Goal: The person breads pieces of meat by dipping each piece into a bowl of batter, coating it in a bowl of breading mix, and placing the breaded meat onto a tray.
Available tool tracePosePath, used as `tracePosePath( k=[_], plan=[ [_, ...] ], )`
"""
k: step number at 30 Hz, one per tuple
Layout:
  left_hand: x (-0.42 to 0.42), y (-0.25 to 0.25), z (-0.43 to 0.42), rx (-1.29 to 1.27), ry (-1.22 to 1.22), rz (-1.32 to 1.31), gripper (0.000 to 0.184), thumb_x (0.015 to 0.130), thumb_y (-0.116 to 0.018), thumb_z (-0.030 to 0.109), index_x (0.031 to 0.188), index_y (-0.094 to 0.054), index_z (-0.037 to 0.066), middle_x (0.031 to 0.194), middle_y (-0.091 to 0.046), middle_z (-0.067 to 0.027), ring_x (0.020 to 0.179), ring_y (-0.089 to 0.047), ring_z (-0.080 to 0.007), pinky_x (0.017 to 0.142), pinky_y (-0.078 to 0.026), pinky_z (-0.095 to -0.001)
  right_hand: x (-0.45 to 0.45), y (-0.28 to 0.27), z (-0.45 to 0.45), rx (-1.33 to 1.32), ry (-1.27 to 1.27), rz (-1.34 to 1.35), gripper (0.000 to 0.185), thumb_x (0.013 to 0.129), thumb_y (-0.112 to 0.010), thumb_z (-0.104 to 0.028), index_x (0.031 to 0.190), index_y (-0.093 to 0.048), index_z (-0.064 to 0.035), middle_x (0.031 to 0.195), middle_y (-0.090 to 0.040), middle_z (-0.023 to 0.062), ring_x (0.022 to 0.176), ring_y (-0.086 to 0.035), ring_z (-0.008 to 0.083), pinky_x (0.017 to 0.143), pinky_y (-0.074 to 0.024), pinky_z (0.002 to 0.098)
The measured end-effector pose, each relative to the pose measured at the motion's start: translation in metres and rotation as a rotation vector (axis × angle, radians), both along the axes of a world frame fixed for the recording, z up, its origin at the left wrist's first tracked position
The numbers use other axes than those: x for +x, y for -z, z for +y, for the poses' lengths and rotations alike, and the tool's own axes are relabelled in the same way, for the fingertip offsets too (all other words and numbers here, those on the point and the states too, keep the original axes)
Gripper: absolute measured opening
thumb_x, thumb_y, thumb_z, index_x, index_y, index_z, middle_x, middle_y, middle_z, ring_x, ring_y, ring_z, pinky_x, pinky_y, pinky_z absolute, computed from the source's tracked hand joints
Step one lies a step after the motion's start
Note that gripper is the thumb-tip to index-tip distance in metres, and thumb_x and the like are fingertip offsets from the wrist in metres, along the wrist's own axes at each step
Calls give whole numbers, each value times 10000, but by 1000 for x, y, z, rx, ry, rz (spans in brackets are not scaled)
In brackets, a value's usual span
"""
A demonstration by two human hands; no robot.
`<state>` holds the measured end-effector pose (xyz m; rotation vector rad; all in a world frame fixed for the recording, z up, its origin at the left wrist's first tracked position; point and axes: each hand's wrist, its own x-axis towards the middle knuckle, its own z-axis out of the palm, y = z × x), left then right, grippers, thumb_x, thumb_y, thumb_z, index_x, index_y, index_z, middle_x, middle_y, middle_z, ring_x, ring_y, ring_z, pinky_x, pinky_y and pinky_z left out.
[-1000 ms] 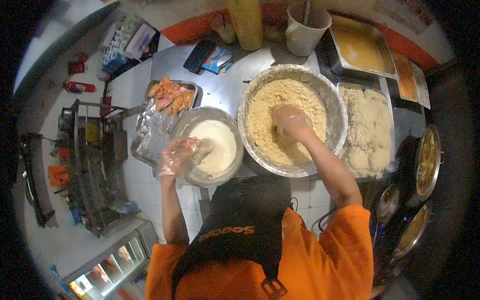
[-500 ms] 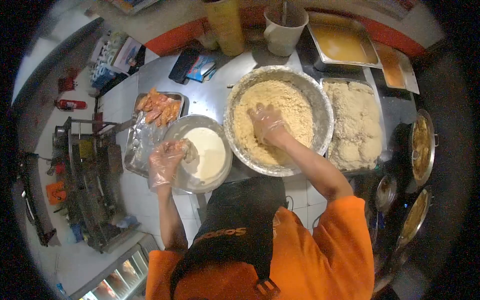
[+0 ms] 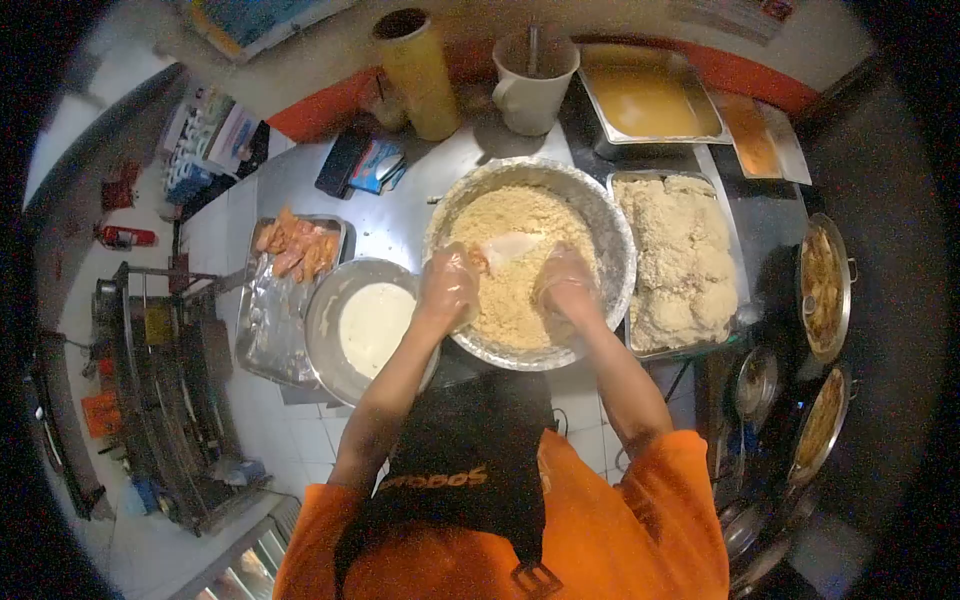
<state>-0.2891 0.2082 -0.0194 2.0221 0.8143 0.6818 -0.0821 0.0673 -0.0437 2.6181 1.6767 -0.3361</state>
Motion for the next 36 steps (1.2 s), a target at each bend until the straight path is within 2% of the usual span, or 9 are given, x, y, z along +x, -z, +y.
tracePosePath(
  k=[4,7,10,12,22,26,29,34,36],
  plan=[
    [5,-26,0,374,119,395,77,867,-581,86,894,-641,47,938,-673,-105,891,-672,-239,725,-541,-342,-4,-74,25,-52,219,448,335,897,-561,-189,1201,-579,-50,1194,-625,172,1128,-597,328,933,-472,435],
    [6,-3,0,337,34,371,245,877,-564,107,1099,-637,30,1102,-659,-135,1024,-635,-258,864,-515,-370,1,-5,0,24,45,315,292,869,-607,-210,1108,-641,-45,1102,-653,193,1083,-613,349,904,-480,452],
    [14,23,-3,-214,-39,0,414,866,-568,112,1268,-561,9,1159,-649,-175,1066,-621,-309,916,-502,-392,-16,18,22,-21,2,264,180,846,-630,-136,936,-659,17,920,-659,258,915,-663,372,787,-531,435],
    [20,4,-5,308,45,663,493,851,-554,87,1332,-501,-11,1187,-630,-215,1118,-599,-346,954,-489,-423,-23,-32,30,-30,102,368,169,827,-649,-126,908,-666,21,903,-663,257,907,-669,364,776,-534,433],
    [4,-2,-5,218,54,207,366,908,-519,125,1247,-568,-5,1160,-623,-251,1085,-592,-405,915,-471,-465,-41,-95,62,14,43,352,351,787,-654,-80,1107,-653,65,1030,-678,283,1004,-672,367,831,-552,389],
    [11,-12,-22,328,200,556,455,802,-576,76,1233,-579,-72,1113,-662,-252,1046,-648,-341,939,-502,-412,-47,-14,38,351,-465,-166,370,802,-638,-97,1129,-633,76,1038,-671,295,1022,-665,380,870,-543,403],
    [10,-16,-12,325,383,816,482,840,-547,76,1307,-530,-42,1097,-657,-244,1022,-638,-360,907,-494,-449,-37,-76,47,554,-375,-276,391,832,-629,-142,1156,-617,77,1039,-674,287,1014,-663,381,905,-521,422],
    [-14,-53,-9,290,171,464,542,860,-506,19,1399,-461,-12,1075,-639,-258,966,-621,-407,875,-486,-490,-4,-89,70,-3,-50,154,593,810,-718,-464,1091,-643,53,990,-672,272,941,-666,365,849,-525,432],
    [-25,-64,-4,302,69,234,600,821,-578,0,1403,-449,-68,897,-676,-144,829,-663,-287,804,-527,-387,-10,-83,78,-110,10,249,652,780,-734,-516,1062,-645,65,978,-667,275,932,-664,366,833,-525,436]
  ],
)
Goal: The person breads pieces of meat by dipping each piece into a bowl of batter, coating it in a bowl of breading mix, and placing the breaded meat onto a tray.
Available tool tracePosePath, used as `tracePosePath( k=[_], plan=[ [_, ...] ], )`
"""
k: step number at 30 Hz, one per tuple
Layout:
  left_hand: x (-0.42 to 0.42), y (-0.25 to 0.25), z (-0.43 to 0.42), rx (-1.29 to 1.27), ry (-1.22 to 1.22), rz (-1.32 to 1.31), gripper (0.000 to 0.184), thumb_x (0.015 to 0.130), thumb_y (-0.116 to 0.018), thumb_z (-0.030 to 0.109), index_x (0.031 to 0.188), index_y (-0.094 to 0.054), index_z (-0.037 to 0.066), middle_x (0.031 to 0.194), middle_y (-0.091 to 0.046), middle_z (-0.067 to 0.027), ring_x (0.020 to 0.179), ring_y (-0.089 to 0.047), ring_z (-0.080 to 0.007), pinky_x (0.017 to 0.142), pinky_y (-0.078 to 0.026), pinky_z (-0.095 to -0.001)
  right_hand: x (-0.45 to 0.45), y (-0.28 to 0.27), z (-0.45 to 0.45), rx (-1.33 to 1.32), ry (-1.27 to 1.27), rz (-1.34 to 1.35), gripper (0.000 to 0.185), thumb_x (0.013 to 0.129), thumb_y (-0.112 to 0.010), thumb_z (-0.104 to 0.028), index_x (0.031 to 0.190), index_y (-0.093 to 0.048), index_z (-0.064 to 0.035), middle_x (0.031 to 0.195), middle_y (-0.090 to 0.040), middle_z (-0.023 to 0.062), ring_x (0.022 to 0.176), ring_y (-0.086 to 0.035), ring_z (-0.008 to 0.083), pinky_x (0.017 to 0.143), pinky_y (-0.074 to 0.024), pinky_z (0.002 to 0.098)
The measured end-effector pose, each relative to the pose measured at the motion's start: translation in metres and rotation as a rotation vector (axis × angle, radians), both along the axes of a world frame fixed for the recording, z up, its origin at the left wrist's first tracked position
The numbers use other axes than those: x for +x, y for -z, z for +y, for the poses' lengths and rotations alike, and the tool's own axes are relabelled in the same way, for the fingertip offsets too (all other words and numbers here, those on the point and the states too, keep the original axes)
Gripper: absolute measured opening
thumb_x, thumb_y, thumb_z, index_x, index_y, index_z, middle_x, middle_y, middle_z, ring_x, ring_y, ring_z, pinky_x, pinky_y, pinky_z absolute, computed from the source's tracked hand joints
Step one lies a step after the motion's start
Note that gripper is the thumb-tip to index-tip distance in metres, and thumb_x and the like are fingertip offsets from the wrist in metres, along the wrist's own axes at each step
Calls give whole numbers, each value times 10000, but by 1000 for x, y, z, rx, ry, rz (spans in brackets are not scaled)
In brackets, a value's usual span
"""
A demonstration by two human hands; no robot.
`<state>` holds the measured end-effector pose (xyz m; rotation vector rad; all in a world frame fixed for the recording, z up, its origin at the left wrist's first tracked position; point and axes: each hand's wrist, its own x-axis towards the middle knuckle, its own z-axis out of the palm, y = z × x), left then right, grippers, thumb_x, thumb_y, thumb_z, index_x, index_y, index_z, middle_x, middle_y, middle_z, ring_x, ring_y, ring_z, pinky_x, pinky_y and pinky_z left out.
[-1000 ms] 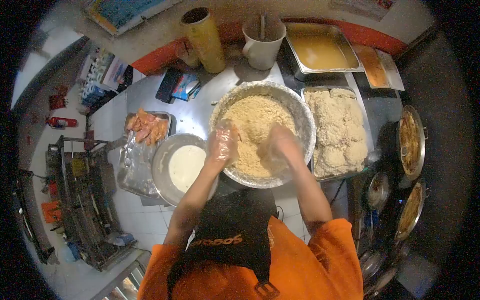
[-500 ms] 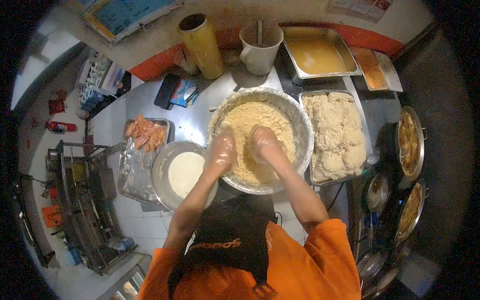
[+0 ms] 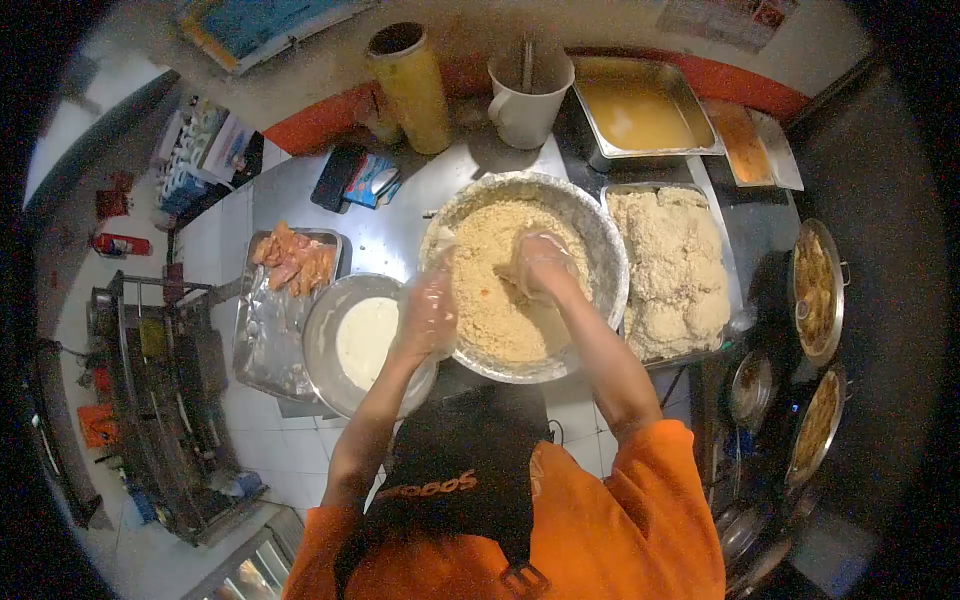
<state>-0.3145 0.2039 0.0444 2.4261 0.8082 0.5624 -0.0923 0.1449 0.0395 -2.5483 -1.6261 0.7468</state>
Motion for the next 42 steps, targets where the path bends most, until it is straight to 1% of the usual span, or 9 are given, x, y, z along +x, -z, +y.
tracePosePath(
  k=[17,19,25,27,34,37,39,41,42],
  plan=[
    [1,52,-33,-739,-249,-634,577,843,-580,71,1399,-467,-31,1066,-602,-91,871,-543,-202,790,-457,-346,-29,-93,-30,199,6,249,442,757,-806,-302,1080,-693,-23,1036,-686,232,1025,-663,375,862,-544,412],
    [0,54,-41,-853,-279,-701,574,846,-580,80,1398,-469,-26,1087,-593,-84,876,-528,-191,788,-448,-341,-9,-19,-54,416,-20,-46,390,769,-779,-260,1045,-695,2,1052,-689,226,1047,-664,358,872,-545,404],
    [11,45,-39,8,-228,-527,521,855,-517,-23,1376,-491,-38,893,-642,-8,531,-436,-38,557,-399,-196,-32,-15,-76,-111,90,-43,245,774,-740,-206,862,-652,5,970,-690,240,952,-680,370,801,-549,397],
    [11,46,-40,-235,-216,-657,547,834,-492,-55,1379,-497,-19,930,-653,-23,548,-443,-43,568,-390,-195,-22,13,-74,38,214,351,499,730,-713,-320,1060,-641,47,988,-675,261,966,-665,373,830,-521,455],
    [19,66,-30,-59,-241,-617,567,818,-501,-41,1383,-509,11,669,-527,43,523,-403,-47,526,-351,-203,-29,27,-60,-176,21,225,551,703,-778,-336,1107,-651,15,1040,-673,255,1005,-661,365,878,-508,440],
    [7,57,-41,-644,-244,-722,557,818,-503,-28,1373,-521,15,580,-404,79,500,-384,-47,497,-326,-218,-28,15,-51,-179,33,357,593,696,-794,-351,1148,-654,6,1086,-675,235,1043,-650,357,895,-505,440],
    [7,40,-33,-319,-232,-525,543,820,-504,-29,1361,-533,14,587,-407,70,497,-390,-51,491,-332,-227,-28,-41,-40,130,213,376,425,686,-824,-258,939,-684,53,935,-683,261,845,-686,358,774,-540,416],
    [6,38,-32,-281,-246,-463,535,818,-499,-34,1349,-542,10,657,-492,40,512,-425,-62,499,-362,-240,-41,-42,-40,223,155,294,371,745,-760,-182,1013,-679,62,942,-692,254,863,-691,338,795,-549,392],
    [8,37,-30,-316,-249,-467,533,816,-497,-36,1345,-545,8,691,-534,26,521,-442,-67,504,-376,-245,-49,-1,-32,356,-168,-182,356,784,-705,-133,1071,-656,73,994,-690,246,908,-687,326,820,-548,391]
  ],
)
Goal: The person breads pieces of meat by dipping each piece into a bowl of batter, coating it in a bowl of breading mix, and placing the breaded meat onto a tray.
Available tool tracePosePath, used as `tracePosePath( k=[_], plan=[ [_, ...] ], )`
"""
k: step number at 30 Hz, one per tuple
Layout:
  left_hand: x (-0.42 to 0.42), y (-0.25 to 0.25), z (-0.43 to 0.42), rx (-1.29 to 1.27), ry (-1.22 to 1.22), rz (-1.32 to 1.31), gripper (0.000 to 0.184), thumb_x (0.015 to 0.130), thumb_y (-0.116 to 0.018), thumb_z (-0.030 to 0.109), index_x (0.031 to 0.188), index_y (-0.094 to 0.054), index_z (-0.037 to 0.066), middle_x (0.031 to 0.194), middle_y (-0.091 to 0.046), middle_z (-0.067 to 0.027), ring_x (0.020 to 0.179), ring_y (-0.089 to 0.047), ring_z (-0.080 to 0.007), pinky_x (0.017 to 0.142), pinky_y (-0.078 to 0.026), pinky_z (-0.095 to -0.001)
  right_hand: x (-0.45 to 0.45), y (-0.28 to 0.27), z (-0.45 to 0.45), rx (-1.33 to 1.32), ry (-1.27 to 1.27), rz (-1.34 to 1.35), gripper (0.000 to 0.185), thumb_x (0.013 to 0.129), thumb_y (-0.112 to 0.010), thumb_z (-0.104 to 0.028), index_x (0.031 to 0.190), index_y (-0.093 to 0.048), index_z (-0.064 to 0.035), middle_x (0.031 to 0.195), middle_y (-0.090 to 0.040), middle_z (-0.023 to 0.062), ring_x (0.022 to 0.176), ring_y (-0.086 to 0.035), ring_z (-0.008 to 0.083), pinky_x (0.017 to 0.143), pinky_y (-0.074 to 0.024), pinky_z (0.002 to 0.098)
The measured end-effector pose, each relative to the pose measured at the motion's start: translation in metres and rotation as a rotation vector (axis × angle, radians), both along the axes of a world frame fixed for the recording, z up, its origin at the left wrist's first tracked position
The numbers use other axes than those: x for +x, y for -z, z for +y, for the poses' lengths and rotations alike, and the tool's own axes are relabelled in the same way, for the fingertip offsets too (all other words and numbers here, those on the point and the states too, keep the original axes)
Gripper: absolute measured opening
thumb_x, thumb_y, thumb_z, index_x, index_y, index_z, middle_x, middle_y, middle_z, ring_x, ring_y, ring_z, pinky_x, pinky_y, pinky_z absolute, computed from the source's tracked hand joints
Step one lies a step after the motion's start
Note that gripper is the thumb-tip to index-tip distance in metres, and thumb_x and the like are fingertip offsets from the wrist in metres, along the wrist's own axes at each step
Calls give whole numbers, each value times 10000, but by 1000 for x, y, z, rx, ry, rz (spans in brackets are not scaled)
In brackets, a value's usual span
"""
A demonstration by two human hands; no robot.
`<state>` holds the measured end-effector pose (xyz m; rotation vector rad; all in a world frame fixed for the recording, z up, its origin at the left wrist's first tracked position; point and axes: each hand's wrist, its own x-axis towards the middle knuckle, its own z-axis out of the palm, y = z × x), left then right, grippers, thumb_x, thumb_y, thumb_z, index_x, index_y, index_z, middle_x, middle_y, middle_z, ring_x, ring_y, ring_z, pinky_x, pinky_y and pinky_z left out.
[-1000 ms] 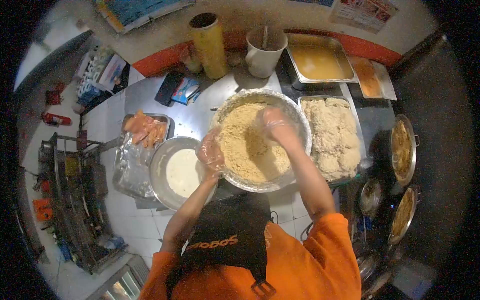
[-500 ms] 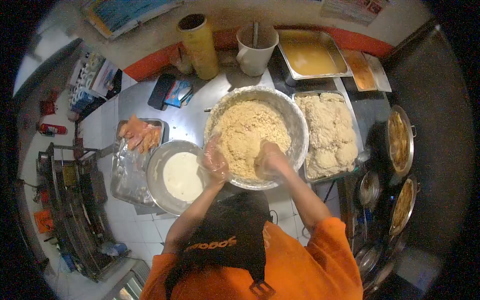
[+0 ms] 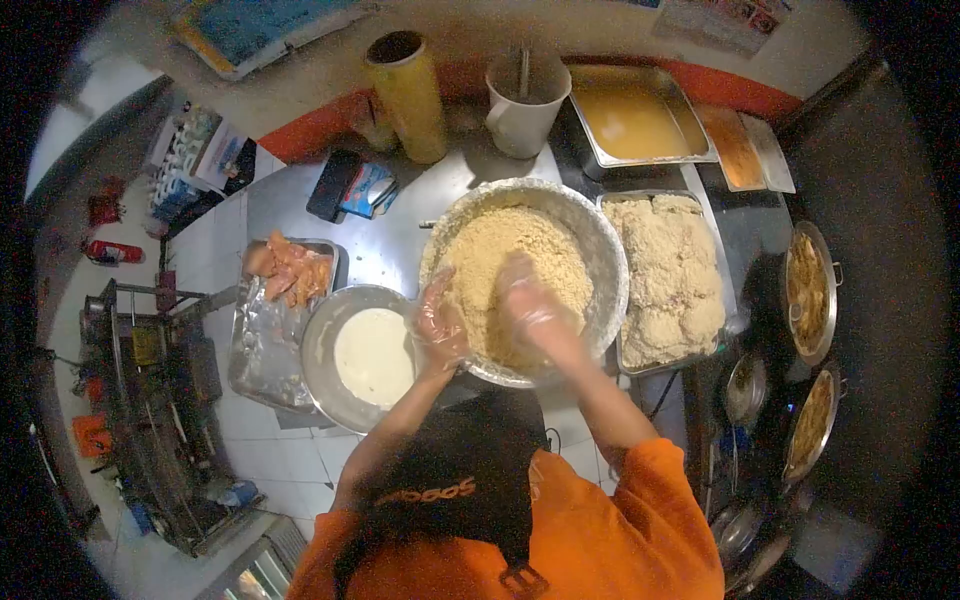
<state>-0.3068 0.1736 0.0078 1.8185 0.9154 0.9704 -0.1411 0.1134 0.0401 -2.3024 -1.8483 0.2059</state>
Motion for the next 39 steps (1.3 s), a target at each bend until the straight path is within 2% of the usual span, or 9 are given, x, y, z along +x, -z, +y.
tracePosePath(
  k=[7,10,19,21,26,28,32,38,39],
  plan=[
    [13,-11,8,277,-63,-74,528,801,-484,-56,1323,-550,-16,1181,-677,-158,789,-651,-163,718,-516,-295,42,40,8,3,-245,105,414,865,-559,-73,1274,-566,-12,1053,-690,212,914,-681,342,774,-552,430],
    [14,-19,4,46,-38,-135,494,830,-480,-46,1317,-553,-19,1190,-670,-169,944,-670,-214,840,-512,-307,57,-32,25,-25,-63,309,356,862,-623,-224,1172,-638,-51,931,-690,227,822,-664,393,718,-528,483],
    [9,-20,-2,-133,-40,106,425,878,-490,-26,1298,-547,3,1209,-652,-155,1040,-659,-227,927,-511,-336,47,10,22,-198,215,622,600,791,-761,-510,1027,-681,36,909,-693,255,857,-681,358,746,-518,439],
    [16,7,7,164,-61,-141,367,921,-547,59,1285,-548,16,1181,-658,-133,1027,-661,-237,929,-526,-358,41,-23,19,-236,262,562,528,839,-766,-393,1099,-654,54,1005,-711,216,946,-692,297,807,-538,400],
    [12,7,12,-183,-53,-60,304,919,-601,26,1218,-582,-18,1201,-630,-138,1095,-612,-226,978,-505,-353,59,-11,-11,147,387,1295,470,859,-775,-181,1216,-577,51,1110,-698,149,1025,-675,217,880,-552,357],
    [7,0,16,-560,-5,-605,320,904,-592,-29,1223,-587,-25,1215,-621,-138,1131,-588,-221,996,-494,-356,68,-27,-22,242,370,1416,493,858,-774,-123,1256,-540,50,1134,-689,127,1041,-669,197,898,-557,343],
    [6,-20,21,-177,-34,-361,340,924,-562,-20,1263,-569,-34,1253,-602,-147,1151,-586,-245,996,-498,-364,103,-56,-74,377,569,1499,561,850,-779,-146,1297,-489,31,1148,-672,128,1070,-660,232,964,-542,365],
    [-24,-38,52,-464,-49,-552,412,905,-549,-31,1316,-530,-30,1332,-565,-187,1214,-567,-279,977,-502,-379,181,25,-199,859,496,1634,551,869,-741,-100,1339,-468,-5,1248,-630,195,1063,-660,282,966,-542,409],
    [-27,-37,58,-437,-85,-479,441,899,-547,-36,1339,-514,-28,1355,-554,-196,1232,-560,-287,967,-505,-387,179,2,-204,714,818,1451,519,878,-729,-103,1326,-484,-6,1230,-637,201,1051,-664,290,944,-555,418]
  ],
)
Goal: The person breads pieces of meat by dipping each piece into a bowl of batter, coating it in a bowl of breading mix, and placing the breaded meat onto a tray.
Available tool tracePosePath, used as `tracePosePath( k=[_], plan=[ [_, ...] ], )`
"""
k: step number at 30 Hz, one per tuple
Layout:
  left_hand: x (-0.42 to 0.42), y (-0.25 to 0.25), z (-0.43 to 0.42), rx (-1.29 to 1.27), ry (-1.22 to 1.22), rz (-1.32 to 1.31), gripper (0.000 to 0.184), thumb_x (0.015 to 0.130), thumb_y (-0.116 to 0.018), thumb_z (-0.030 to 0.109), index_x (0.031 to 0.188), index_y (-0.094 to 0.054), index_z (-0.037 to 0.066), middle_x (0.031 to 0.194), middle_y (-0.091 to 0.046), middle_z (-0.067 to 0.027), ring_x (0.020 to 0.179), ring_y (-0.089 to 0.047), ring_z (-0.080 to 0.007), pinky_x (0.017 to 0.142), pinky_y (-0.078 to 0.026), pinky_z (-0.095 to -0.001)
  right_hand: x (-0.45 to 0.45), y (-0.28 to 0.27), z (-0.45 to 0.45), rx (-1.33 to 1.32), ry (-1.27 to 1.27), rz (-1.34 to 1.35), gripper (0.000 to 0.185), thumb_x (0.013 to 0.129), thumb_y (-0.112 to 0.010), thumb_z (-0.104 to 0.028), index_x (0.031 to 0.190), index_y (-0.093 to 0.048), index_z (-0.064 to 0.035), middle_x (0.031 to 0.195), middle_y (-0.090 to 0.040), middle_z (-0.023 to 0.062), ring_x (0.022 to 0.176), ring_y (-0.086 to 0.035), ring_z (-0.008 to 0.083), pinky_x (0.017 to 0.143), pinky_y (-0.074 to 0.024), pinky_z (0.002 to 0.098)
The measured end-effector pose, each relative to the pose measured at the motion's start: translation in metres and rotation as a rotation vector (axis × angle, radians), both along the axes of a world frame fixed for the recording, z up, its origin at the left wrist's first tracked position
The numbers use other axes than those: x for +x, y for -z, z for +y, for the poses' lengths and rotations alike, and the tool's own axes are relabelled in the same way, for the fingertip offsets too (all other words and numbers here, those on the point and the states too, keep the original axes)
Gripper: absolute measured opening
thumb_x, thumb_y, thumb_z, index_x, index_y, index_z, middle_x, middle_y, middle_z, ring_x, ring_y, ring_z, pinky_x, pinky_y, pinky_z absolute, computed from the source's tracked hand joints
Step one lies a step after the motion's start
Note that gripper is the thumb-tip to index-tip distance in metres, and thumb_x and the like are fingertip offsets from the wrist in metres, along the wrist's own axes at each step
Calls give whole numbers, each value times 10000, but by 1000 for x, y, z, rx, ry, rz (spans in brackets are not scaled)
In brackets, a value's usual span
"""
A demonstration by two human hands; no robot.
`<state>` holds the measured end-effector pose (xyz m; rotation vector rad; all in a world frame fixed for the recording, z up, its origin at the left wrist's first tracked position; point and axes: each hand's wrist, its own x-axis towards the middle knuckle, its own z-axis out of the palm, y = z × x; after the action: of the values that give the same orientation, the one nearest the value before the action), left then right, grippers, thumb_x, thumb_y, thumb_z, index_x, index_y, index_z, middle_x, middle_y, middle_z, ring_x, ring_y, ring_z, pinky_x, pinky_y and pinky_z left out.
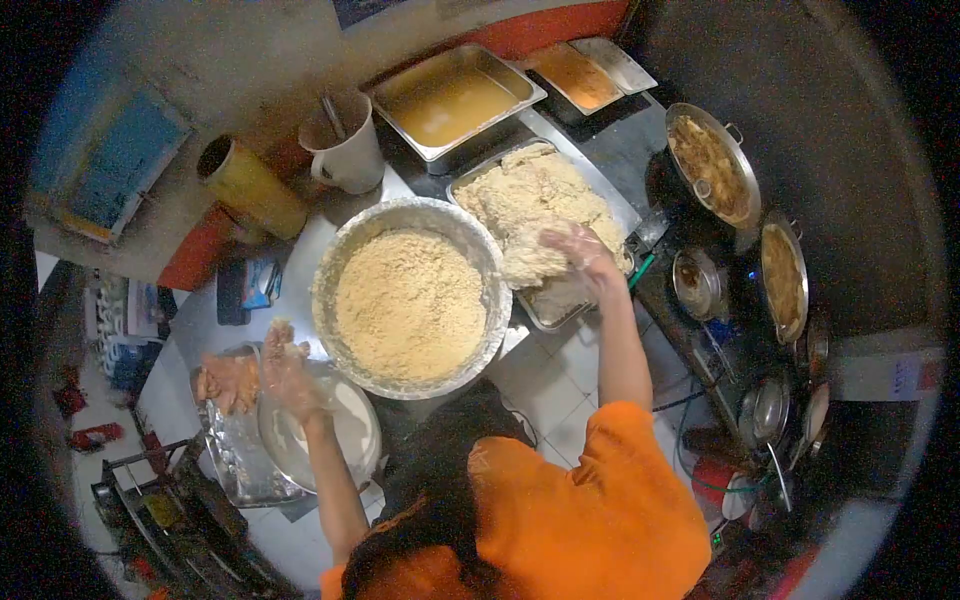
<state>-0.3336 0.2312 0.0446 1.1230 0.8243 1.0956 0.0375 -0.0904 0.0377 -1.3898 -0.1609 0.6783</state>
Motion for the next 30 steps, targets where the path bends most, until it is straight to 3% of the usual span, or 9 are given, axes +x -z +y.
tracePosePath(
  k=[1,5,7,11,16,23,24,28,30],
  plan=[
    [-1,2,3,203,10,230,496,960,-504,176,1390,-444,-63,1361,-549,-189,1254,-530,-287,875,-545,-385,-3,-18,-4,-324,122,-4,488,887,-718,-105,1313,-500,-7,1211,-643,207,1040,-668,298,922,-568,427],
    [-17,1,19,-22,46,-142,524,924,-551,151,1390,-447,-63,1353,-554,-191,1250,-529,-306,916,-522,-418,-5,-37,-10,-307,2,84,516,873,-741,-204,1283,-531,28,1176,-656,229,1060,-665,277,895,-564,379],
    [-28,9,27,80,60,-2,540,918,-561,119,1403,-423,-74,1374,-537,-197,1250,-529,-316,969,-503,-429,-4,-48,-1,-1044,-72,-536,592,822,-768,-356,1210,-575,48,1155,-669,226,1074,-665,265,902,-543,369],
    [-46,-42,8,239,-148,435,477,925,-620,147,1351,-503,-31,1329,-585,-166,1230,-564,-305,965,-502,-388,-22,-85,32,-1408,17,-559,737,841,-680,-502,1302,-533,54,1306,-594,233,1218,-582,339,1018,-465,452],
    [-114,-52,11,194,-346,463,469,926,-628,148,1342,-510,-35,1317,-595,-163,1198,-585,-300,952,-508,-379,-23,43,40,-1378,365,-1265,788,916,-560,-513,1476,-370,8,1516,-383,225,1427,-331,355,1190,-253,443],
    [-247,-9,74,302,-523,393,431,915,-655,129,1298,-549,-36,1264,-633,-146,1114,-633,-277,926,-518,-358,0,84,30,-1240,260,-1522,700,984,-463,-488,1425,-416,54,1471,-429,257,1369,-408,385,1164,-285,458],
    [-274,19,99,389,-484,295,401,902,-672,110,1266,-581,-31,1226,-659,-134,1068,-655,-259,915,-520,-349,-10,59,39,-1214,296,-1489,673,993,-445,-486,1417,-427,36,1446,-447,250,1337,-431,391,1129,-317,471],
    [-286,61,153,363,-340,1037,265,851,-707,69,1113,-702,28,1048,-731,-74,988,-673,-163,894,-518,-310,-42,-33,57,-1153,444,-1349,598,1019,-392,-479,1393,-460,-17,1371,-499,226,1242,-501,408,1023,-414,509],
    [-271,68,168,410,-299,1147,267,845,-685,70,1110,-707,48,1036,-733,-106,967,-687,-214,895,-519,-320,-38,-43,56,-1158,473,-1418,549,1019,-397,-484,1363,-507,-70,1301,-541,199,1193,-532,409,991,-440,489]
  ],
)
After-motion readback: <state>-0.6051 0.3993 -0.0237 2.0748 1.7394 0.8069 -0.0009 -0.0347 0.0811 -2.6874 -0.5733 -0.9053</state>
